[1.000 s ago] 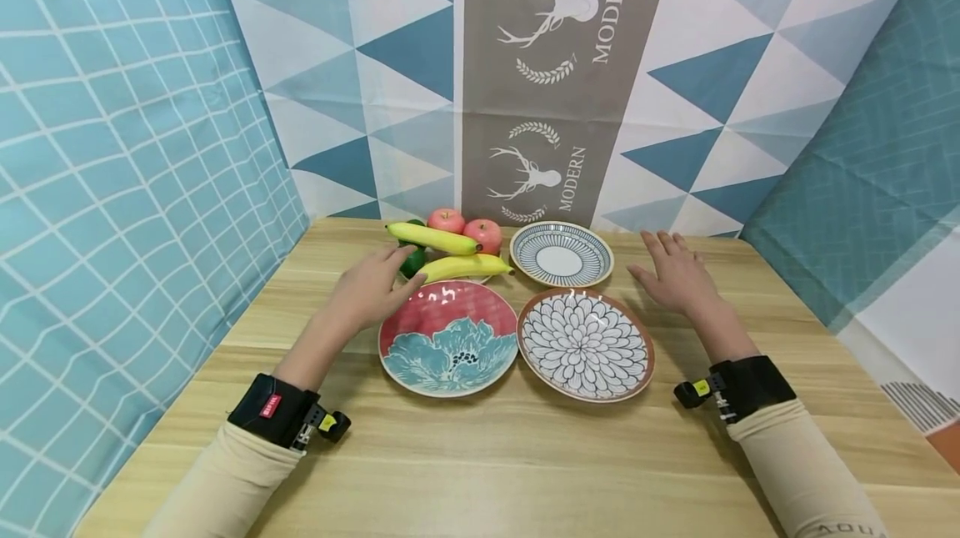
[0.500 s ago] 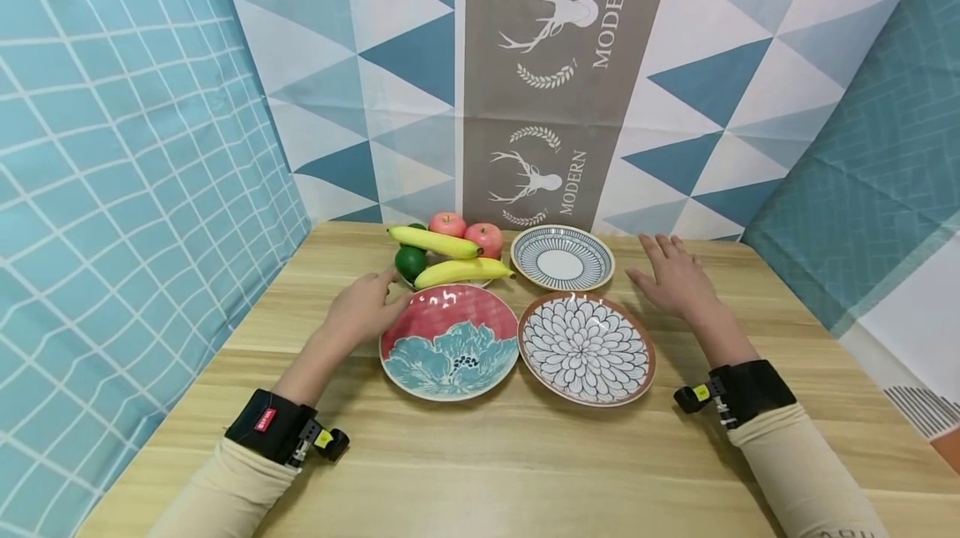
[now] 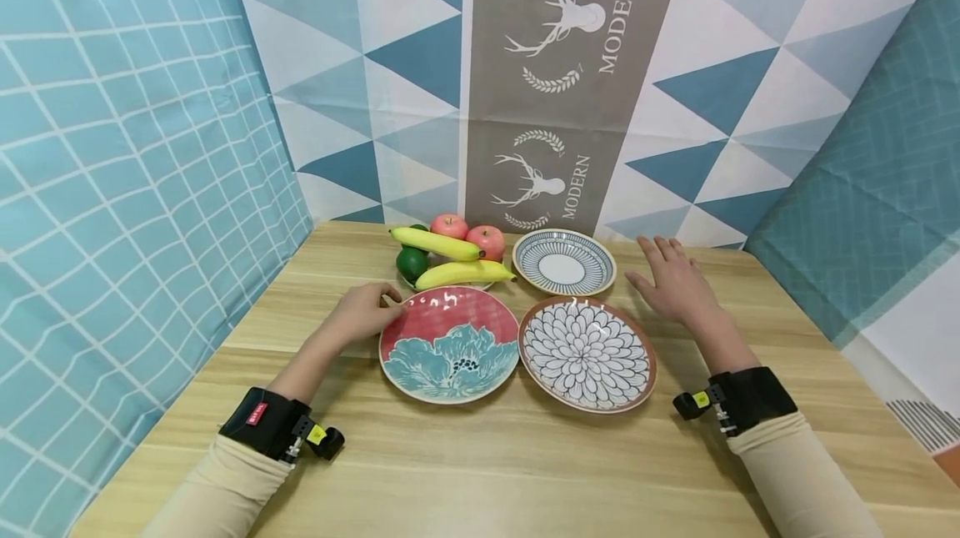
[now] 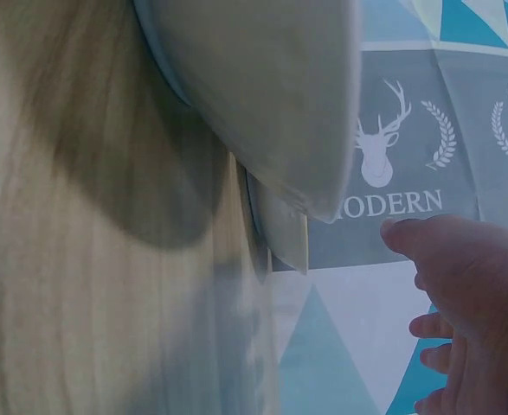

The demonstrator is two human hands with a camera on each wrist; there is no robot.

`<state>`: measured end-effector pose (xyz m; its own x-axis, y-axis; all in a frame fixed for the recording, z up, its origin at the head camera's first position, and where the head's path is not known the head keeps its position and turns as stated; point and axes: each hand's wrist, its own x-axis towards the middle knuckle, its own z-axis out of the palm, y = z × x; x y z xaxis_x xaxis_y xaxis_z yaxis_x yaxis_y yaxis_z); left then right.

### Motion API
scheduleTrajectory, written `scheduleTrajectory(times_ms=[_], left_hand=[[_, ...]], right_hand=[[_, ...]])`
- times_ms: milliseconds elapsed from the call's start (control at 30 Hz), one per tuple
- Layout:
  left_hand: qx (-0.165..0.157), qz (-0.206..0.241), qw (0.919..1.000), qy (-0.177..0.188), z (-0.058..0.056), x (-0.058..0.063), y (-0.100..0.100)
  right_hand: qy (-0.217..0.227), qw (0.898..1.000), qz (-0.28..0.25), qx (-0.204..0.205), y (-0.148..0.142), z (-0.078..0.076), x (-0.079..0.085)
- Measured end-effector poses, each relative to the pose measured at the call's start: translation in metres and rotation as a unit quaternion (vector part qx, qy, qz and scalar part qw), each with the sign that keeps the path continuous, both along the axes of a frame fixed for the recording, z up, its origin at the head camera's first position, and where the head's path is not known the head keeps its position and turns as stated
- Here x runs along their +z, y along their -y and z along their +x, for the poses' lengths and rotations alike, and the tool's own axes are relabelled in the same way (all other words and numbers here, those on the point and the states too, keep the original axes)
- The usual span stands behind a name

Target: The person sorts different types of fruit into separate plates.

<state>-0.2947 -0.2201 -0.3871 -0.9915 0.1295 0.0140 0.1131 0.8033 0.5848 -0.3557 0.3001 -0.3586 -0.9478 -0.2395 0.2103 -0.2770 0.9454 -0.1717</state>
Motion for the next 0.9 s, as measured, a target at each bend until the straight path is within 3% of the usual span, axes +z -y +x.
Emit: scheduleTrajectory(times_ms=[400, 900], left_hand=[[-0.026, 0.035, 0.9982, 0.043, -0.005, -0.006, 0.004], [-0.01, 0.048, 0.9974, 0.053, -0.003, -0.007, 0.003]], right_hand=[[-0.03, 0.999, 0.003, 0.013, 0.001, 0.001, 0.013], [-0.017, 1.0, 0.003, 0.011, 0.023, -0.005, 0.029]])
